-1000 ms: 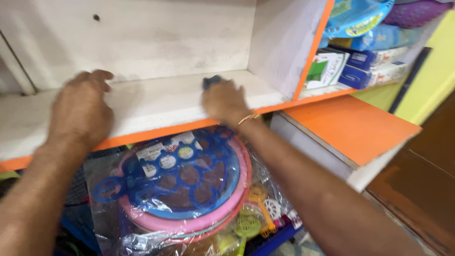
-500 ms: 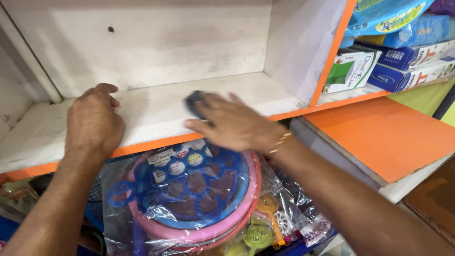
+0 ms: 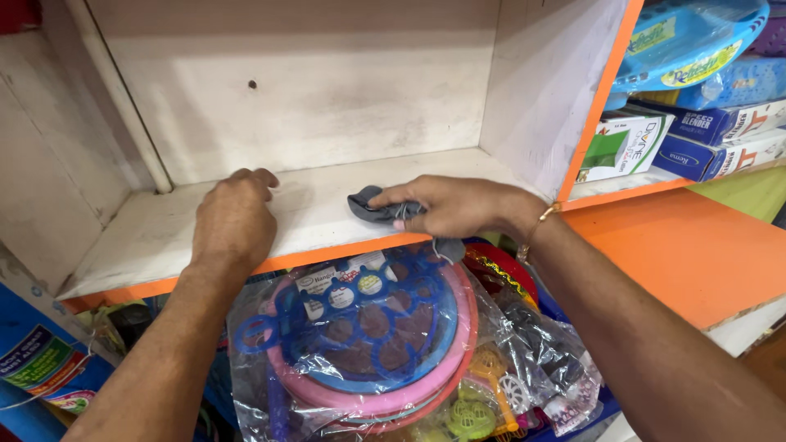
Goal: The person wipes the interior surfaces of a white wooden shelf with orange trim using a dark cloth. They clean the bottom surface, back panel, and side walls of the shelf compartment, moving the cloth back and forth to remove dust or dirt.
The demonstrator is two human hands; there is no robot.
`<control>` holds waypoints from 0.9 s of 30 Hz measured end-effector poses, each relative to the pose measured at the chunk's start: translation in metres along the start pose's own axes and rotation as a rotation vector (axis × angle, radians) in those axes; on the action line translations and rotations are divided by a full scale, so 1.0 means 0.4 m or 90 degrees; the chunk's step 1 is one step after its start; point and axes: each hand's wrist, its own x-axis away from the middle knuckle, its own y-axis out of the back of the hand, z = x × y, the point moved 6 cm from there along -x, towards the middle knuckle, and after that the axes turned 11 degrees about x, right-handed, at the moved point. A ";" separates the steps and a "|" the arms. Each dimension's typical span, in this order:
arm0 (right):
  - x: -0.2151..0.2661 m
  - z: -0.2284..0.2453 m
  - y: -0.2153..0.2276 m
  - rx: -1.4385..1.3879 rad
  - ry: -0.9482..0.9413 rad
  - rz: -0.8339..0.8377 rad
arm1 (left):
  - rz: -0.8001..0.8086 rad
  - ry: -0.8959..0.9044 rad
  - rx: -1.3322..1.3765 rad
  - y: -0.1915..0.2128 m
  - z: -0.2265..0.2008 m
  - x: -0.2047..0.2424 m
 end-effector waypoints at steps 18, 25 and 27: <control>-0.060 -0.005 0.010 0.075 0.062 -0.324 | -0.024 0.101 0.070 -0.052 -0.036 -0.008; -0.086 -0.013 -0.061 0.149 0.139 -0.181 | -0.023 0.072 0.069 -0.049 -0.061 -0.002; -0.079 -0.094 -0.006 0.200 0.033 -0.217 | -0.042 0.052 0.069 -0.038 -0.060 0.000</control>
